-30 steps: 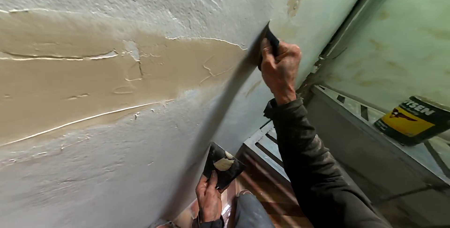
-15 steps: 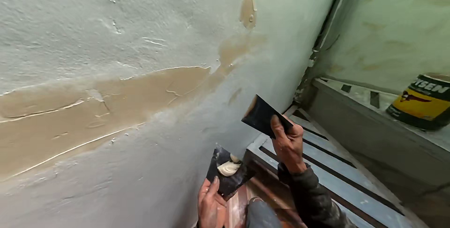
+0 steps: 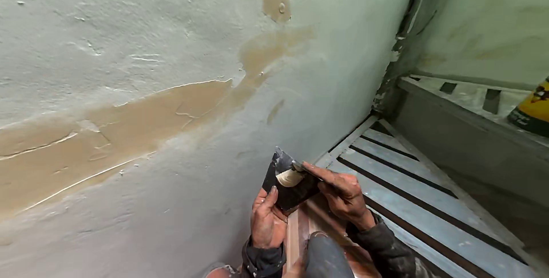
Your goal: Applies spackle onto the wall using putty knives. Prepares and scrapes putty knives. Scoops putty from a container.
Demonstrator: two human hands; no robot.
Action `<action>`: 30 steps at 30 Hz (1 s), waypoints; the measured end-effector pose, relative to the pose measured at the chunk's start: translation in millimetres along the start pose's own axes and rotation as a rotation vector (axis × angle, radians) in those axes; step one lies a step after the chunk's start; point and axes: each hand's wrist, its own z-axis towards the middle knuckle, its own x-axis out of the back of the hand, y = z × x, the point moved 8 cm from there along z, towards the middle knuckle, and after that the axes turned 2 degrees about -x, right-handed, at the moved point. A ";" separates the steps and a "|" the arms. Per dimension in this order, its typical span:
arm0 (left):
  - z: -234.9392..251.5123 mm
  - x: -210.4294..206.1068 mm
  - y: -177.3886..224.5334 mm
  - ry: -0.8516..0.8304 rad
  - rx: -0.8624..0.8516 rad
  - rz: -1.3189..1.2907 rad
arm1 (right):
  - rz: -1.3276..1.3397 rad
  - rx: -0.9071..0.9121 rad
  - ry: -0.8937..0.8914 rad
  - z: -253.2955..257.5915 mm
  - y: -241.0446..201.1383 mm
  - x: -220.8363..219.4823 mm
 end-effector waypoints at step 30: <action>22.2 3.5 9.2 -0.088 -0.417 0.353 | 0.639 -1.040 0.726 -67.1 60.0 30.9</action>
